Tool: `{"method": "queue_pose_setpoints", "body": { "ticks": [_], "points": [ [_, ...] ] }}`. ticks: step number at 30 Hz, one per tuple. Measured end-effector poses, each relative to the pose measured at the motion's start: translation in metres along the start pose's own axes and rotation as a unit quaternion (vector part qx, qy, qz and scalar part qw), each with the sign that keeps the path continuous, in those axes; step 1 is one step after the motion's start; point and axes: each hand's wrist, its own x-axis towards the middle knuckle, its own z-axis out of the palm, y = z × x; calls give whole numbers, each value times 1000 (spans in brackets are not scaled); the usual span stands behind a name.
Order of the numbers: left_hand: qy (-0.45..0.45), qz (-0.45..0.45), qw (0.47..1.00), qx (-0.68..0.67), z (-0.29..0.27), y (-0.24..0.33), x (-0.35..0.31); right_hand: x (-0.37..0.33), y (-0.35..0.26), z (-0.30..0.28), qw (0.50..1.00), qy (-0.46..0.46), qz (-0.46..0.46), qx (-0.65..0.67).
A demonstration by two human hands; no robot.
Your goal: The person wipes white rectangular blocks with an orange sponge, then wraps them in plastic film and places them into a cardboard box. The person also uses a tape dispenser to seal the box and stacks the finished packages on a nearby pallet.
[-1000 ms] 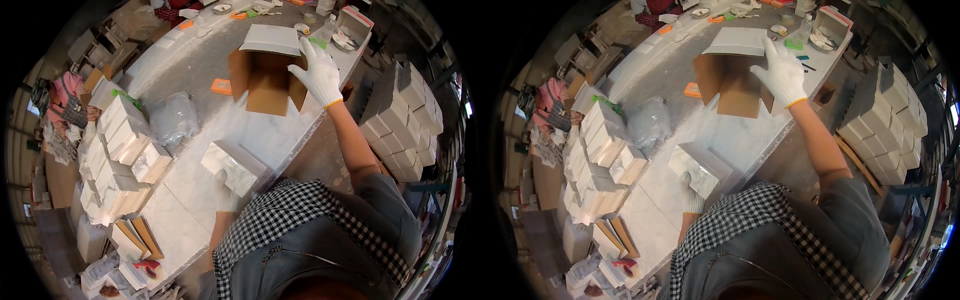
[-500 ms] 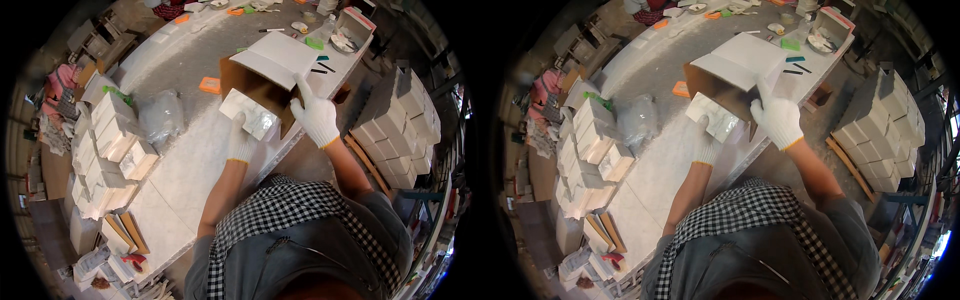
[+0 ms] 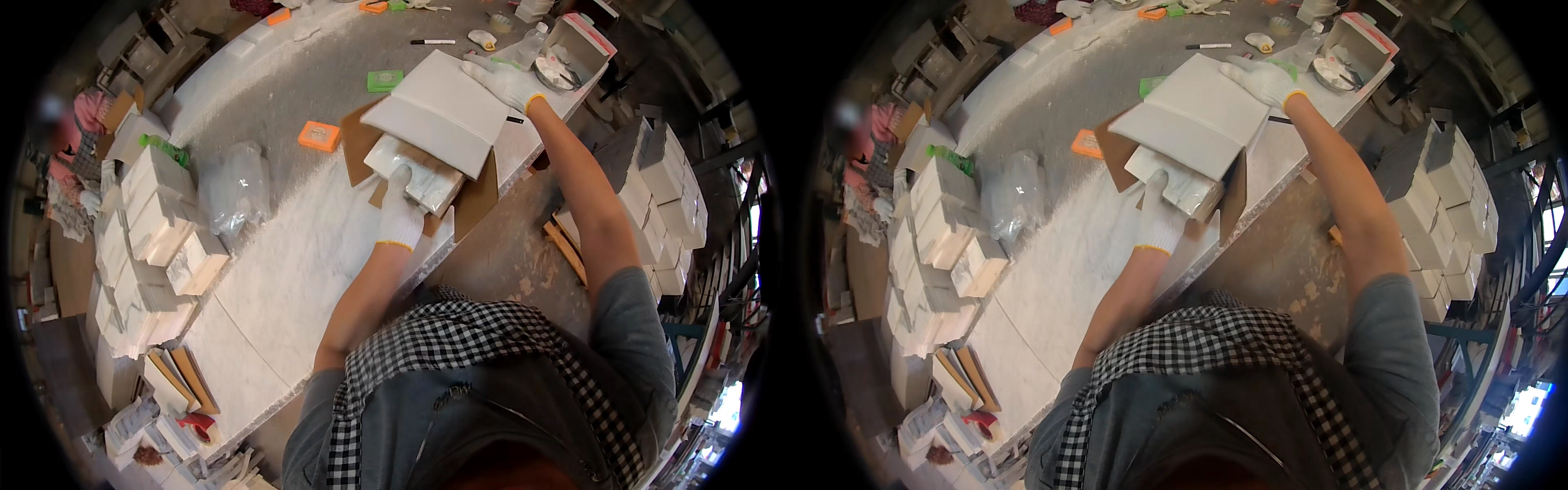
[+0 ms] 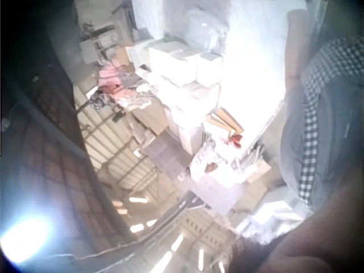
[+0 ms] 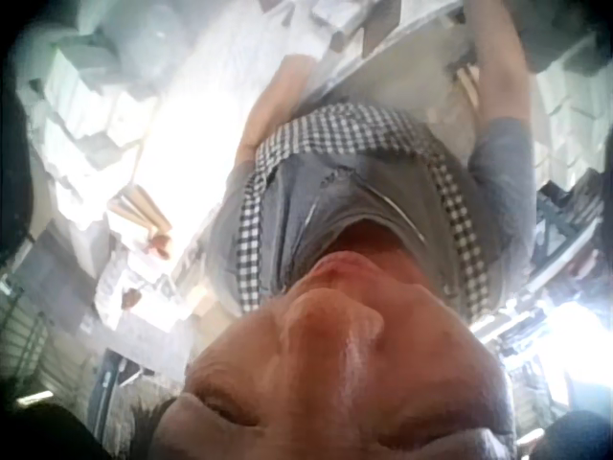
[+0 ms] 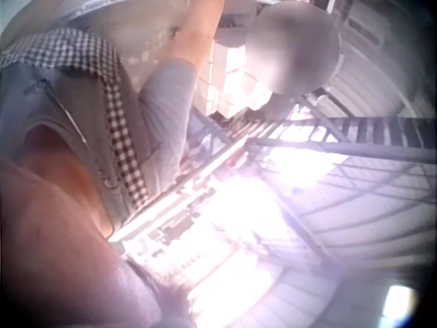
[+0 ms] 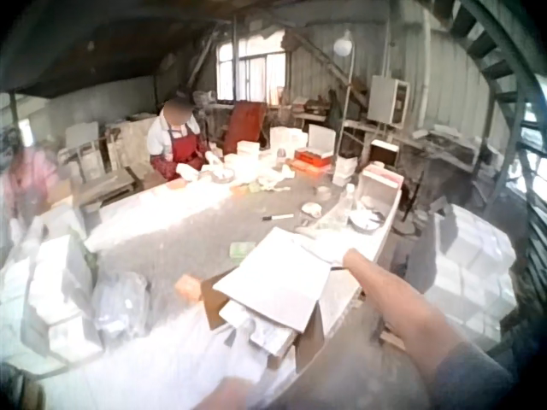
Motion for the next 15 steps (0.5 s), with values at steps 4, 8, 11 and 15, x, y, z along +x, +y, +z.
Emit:
{"method": "queue_pose_setpoints", "body": {
  "ticks": [4,8,11,15],
  "points": [
    [55,6,998,15,0,-12,17,-3,-17,15,1000,-16,3,5],
    [129,22,991,-6,-7,-50,64,-7,-7,26,999,37,-17,1],
    [138,5,990,7,-1,-56,86,-7,-11,21,1000,7,-13,13],
    [150,-6,988,26,3,-66,109,-6,-25,20,999,-14,32,-15]
  ]
}}
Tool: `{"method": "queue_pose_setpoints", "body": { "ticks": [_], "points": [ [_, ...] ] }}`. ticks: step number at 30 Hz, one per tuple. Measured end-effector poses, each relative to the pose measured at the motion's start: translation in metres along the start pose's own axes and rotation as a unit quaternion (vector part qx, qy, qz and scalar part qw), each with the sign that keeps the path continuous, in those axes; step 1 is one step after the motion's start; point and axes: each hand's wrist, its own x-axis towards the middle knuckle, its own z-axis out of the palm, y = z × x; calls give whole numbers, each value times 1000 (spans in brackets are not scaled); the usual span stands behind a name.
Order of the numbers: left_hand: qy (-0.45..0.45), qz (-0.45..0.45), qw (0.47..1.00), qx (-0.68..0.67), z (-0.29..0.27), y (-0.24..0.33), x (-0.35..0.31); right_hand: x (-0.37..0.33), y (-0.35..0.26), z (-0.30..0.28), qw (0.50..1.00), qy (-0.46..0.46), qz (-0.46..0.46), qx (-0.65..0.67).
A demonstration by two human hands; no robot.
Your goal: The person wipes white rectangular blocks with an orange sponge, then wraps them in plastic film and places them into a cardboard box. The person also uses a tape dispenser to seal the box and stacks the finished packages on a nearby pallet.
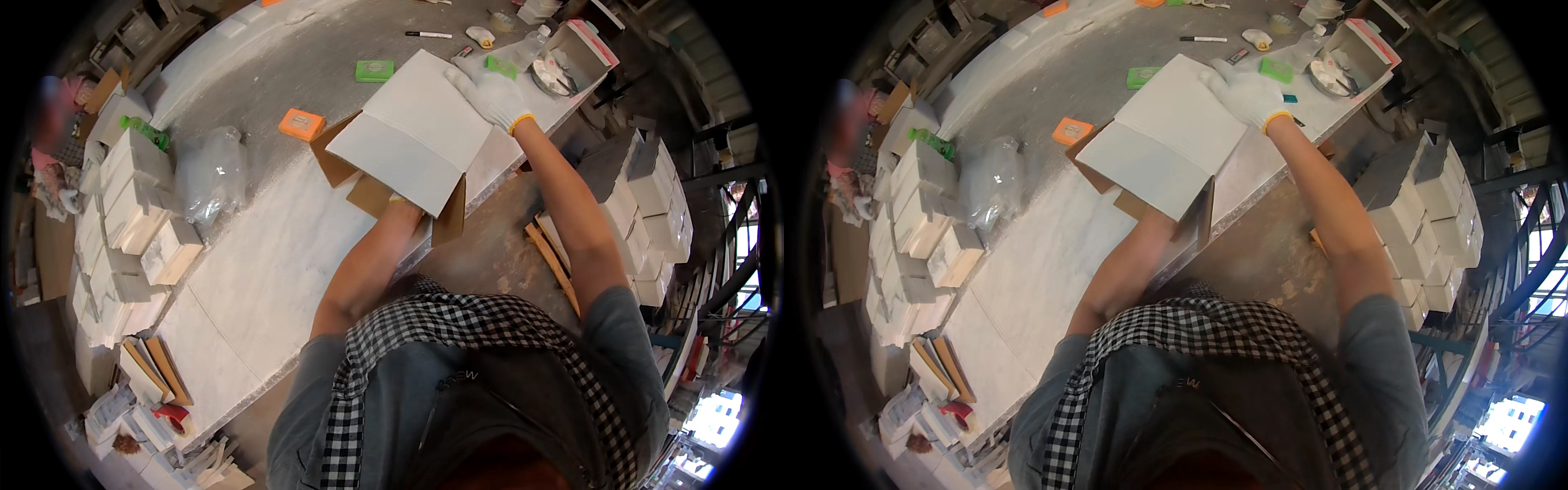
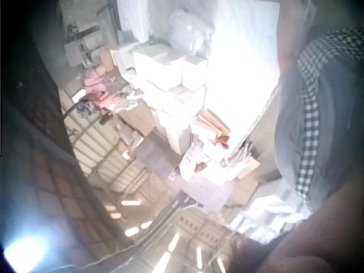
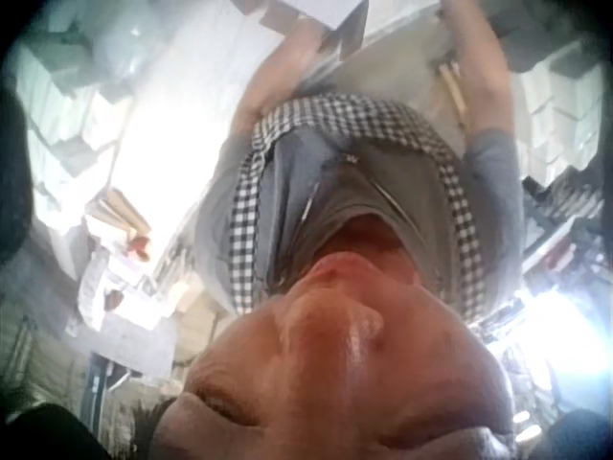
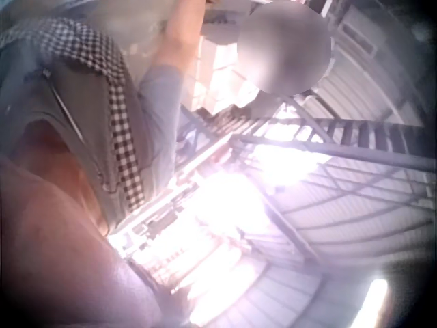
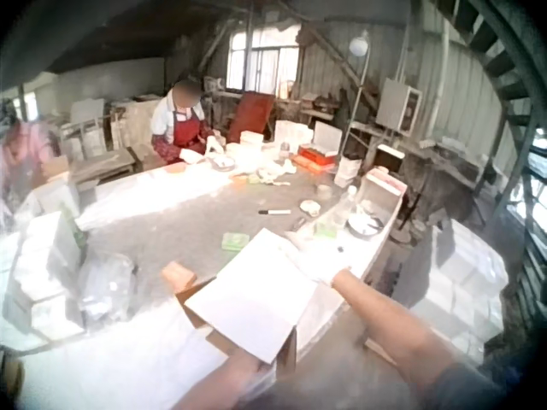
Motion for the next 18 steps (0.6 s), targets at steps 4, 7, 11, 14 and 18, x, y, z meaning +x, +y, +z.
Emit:
{"method": "queue_pose_setpoints", "body": {
  "ticks": [4,7,11,14,18],
  "points": [
    [4,-15,1000,27,3,-8,13,-6,0,-3,1000,10,6,18],
    [4,-25,998,54,6,-9,21,-4,5,2,999,29,-5,12],
    [1,-42,993,107,1,5,27,-11,-17,-17,999,-21,21,18],
    [-19,-68,983,170,5,23,32,-11,-9,-7,998,38,7,41],
    [-38,-89,969,228,4,44,39,-5,-5,0,997,65,-8,40]
  ]
}}
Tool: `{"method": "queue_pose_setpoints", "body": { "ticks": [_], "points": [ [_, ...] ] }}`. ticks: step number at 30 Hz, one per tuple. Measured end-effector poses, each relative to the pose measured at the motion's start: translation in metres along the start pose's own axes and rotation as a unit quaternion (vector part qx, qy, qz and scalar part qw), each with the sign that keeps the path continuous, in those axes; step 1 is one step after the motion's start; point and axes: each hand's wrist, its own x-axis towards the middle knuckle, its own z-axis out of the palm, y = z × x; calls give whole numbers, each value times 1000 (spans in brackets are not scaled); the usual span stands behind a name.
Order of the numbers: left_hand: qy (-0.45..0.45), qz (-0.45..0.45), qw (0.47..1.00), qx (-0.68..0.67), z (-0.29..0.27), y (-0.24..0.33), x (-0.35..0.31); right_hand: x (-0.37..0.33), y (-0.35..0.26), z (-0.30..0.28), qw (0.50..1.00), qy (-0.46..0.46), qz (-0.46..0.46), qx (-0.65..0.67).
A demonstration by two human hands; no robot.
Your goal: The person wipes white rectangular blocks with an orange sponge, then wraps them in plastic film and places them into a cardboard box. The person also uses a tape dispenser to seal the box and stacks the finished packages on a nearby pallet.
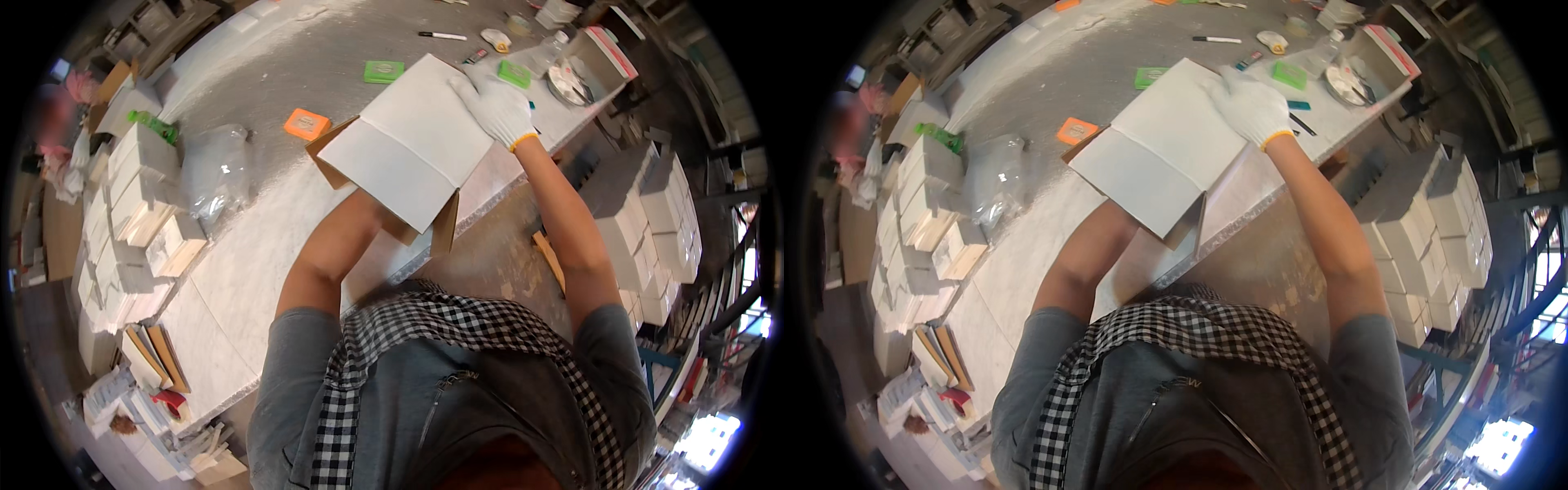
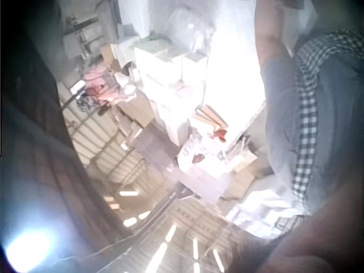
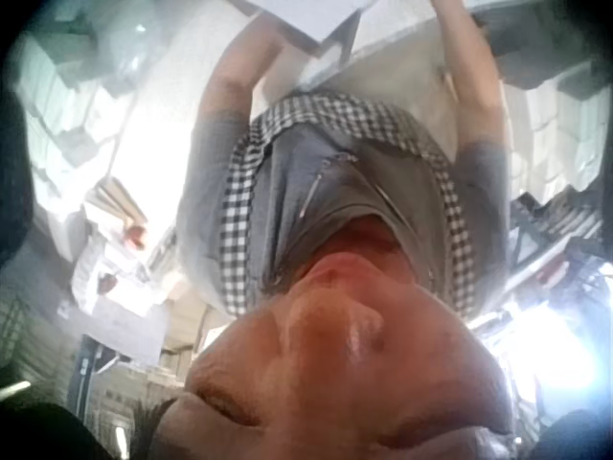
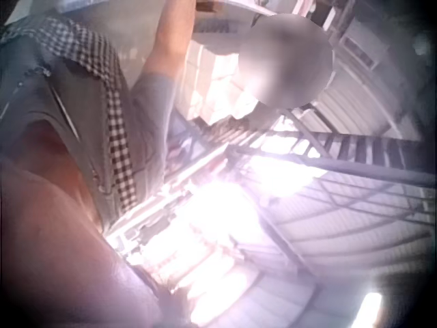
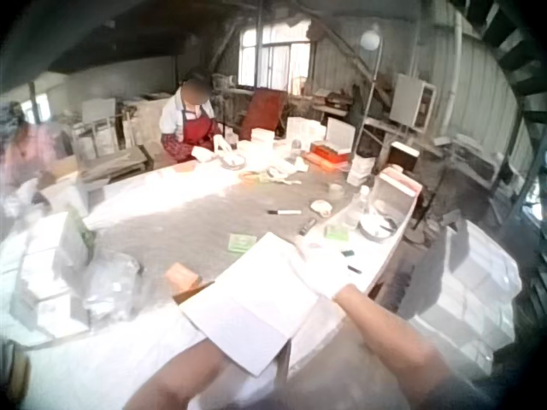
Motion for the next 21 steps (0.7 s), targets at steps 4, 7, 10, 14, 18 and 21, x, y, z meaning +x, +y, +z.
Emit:
{"method": "queue_pose_setpoints", "body": {
  "ticks": [4,7,10,14,18,21],
  "points": [
    [-11,-3,999,35,9,-5,6,-1,11,11,999,13,-3,-33],
    [-13,0,999,52,18,-12,5,0,-1,5,1000,-3,15,-17],
    [-19,0,998,64,15,-11,-4,-1,3,3,999,-22,27,7],
    [-36,1,996,76,-4,-11,-28,-3,9,0,999,3,4,52],
    [-71,8,994,87,-58,-16,-68,-7,5,-3,997,20,-36,68],
    [-28,44,998,36,-102,-4,-147,-35,-20,-12,988,70,-109,83]
  ]
}}
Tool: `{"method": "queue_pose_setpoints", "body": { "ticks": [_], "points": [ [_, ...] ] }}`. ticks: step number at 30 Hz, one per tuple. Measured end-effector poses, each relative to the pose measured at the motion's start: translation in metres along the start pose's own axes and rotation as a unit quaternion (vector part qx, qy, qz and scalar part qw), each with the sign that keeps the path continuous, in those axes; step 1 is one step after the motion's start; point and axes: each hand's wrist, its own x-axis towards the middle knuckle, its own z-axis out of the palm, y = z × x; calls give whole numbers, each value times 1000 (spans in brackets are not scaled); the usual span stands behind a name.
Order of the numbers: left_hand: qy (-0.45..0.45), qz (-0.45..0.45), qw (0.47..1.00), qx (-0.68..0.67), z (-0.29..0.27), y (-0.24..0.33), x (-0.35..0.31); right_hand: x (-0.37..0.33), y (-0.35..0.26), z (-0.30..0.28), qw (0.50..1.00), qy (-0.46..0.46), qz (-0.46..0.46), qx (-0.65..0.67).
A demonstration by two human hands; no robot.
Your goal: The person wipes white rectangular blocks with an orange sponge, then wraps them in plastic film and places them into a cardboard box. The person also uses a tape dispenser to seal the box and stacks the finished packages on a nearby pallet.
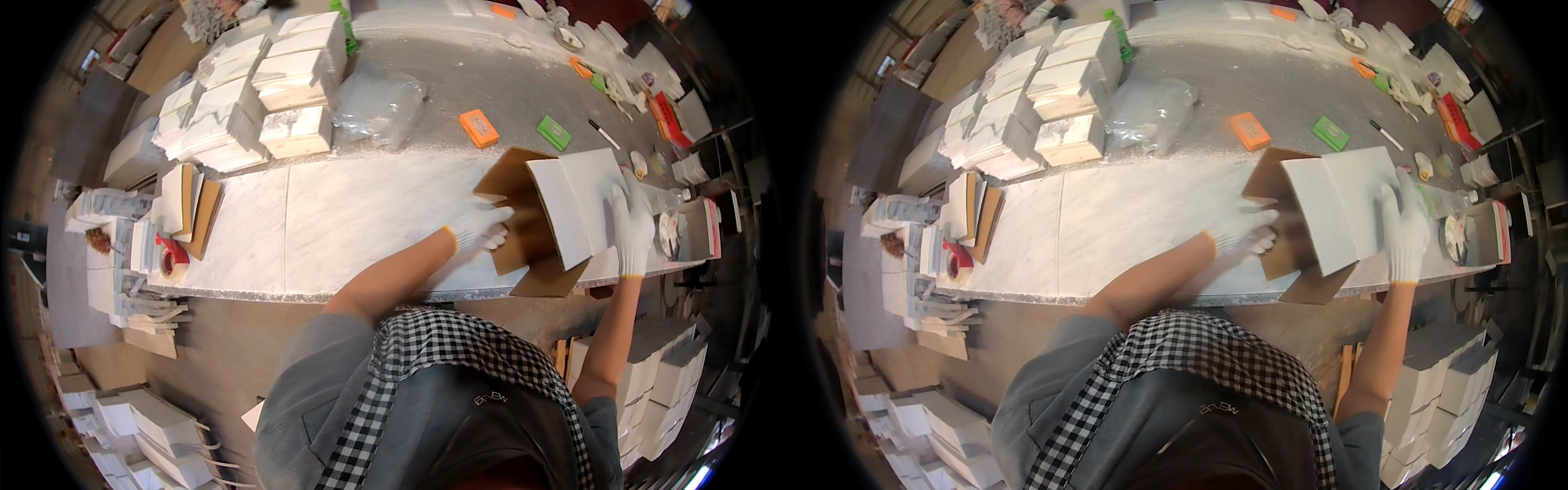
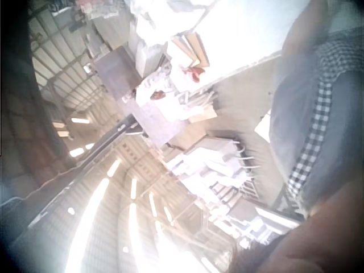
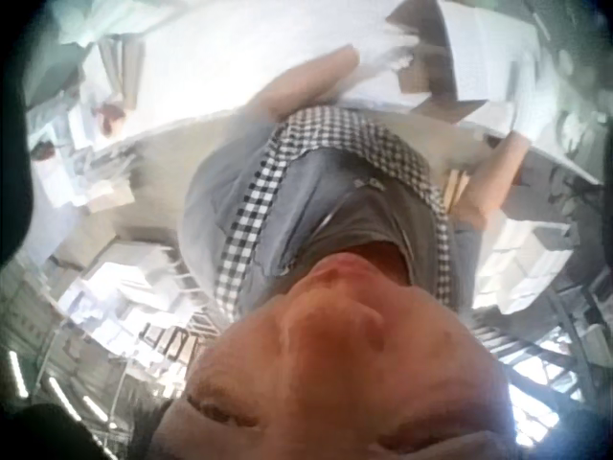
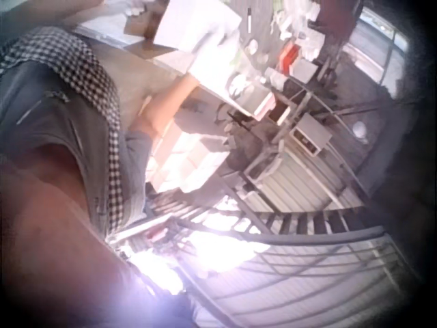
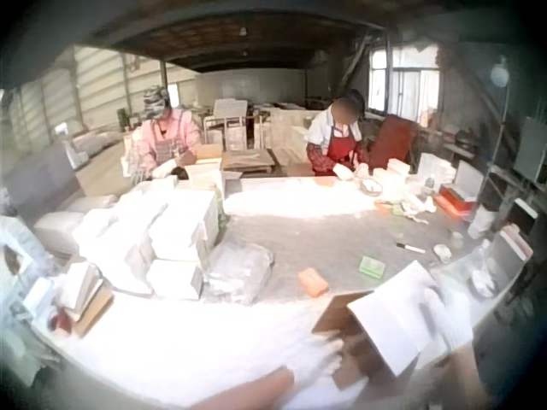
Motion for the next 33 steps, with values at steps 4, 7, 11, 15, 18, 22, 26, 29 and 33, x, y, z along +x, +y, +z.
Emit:
{"method": "queue_pose_setpoints", "body": {
  "ticks": [4,7,11,15,18,22,26,29,33],
  "points": [
    [69,-1,996,-63,-70,-2,-72,-45,-153,-38,992,29,-64,106],
    [113,45,983,-140,-114,-26,-99,-66,-235,-21,981,10,-111,158],
    [54,48,987,-145,-179,-58,-138,-34,-292,77,974,-39,-104,195],
    [140,28,984,-110,-185,-24,-228,24,-332,185,972,-84,-98,196],
    [152,35,982,-103,-216,-32,-260,58,-363,261,975,-97,-117,162],
    [68,36,997,-28,-246,-27,-293,86,-386,336,982,-147,-65,101],
    [193,2,981,-36,-231,-2,-324,80,-387,380,980,-197,33,19],
    [210,22,976,-47,-245,-1,-325,66,-369,397,980,-195,26,6],
    [158,65,984,-51,-269,-4,-302,65,-347,387,980,-174,53,78]
  ]
}}
